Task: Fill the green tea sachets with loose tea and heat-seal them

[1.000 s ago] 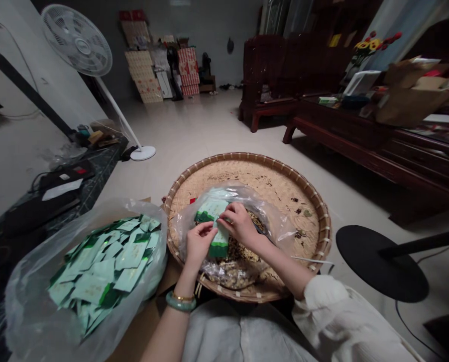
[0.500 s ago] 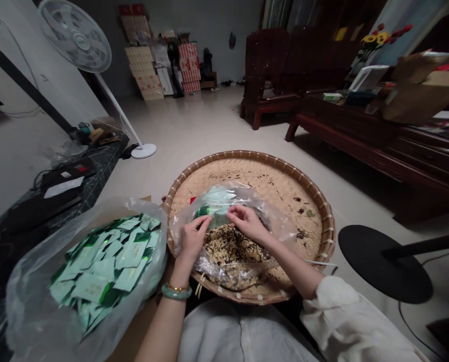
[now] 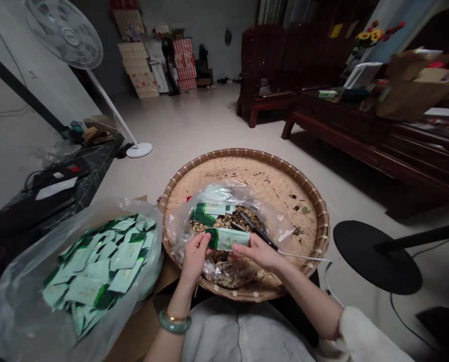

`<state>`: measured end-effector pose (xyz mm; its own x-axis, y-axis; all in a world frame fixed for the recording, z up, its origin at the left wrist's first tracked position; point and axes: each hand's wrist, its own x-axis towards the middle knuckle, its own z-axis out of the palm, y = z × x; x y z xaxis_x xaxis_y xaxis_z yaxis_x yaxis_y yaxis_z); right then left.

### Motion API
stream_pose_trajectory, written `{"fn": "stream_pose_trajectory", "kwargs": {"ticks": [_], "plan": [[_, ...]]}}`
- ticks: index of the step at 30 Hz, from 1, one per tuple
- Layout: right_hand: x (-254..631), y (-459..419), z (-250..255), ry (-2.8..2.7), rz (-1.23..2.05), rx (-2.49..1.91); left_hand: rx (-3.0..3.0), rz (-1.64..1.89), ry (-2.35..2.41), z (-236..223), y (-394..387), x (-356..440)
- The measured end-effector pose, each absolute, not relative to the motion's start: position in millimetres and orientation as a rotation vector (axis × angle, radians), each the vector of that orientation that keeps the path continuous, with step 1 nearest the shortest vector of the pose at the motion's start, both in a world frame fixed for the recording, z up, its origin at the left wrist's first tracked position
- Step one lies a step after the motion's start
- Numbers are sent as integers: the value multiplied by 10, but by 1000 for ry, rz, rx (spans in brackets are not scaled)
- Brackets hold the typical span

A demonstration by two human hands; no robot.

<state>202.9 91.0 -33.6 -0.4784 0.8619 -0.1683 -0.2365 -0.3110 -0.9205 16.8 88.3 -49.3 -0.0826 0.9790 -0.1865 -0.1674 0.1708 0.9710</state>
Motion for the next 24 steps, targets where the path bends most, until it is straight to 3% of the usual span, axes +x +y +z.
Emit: {"fn": "stream_pose_trajectory", "kwargs": {"ticks": [4, 9, 13, 24], "plan": [[2012, 782, -425, -982, 2023, -875, 1132, 1146, 1364, -521, 781, 99], [1982, 739, -569, -1010, 1979, -975, 2035, 1145, 1597, -480, 642, 37], [1888, 695, -601, -989, 1950, -980, 2636, 758, 1447, -405, 567, 79], [1849, 628, -446, -1019, 1946, -980, 2576, 831, 1322, -533, 614, -51]]}}
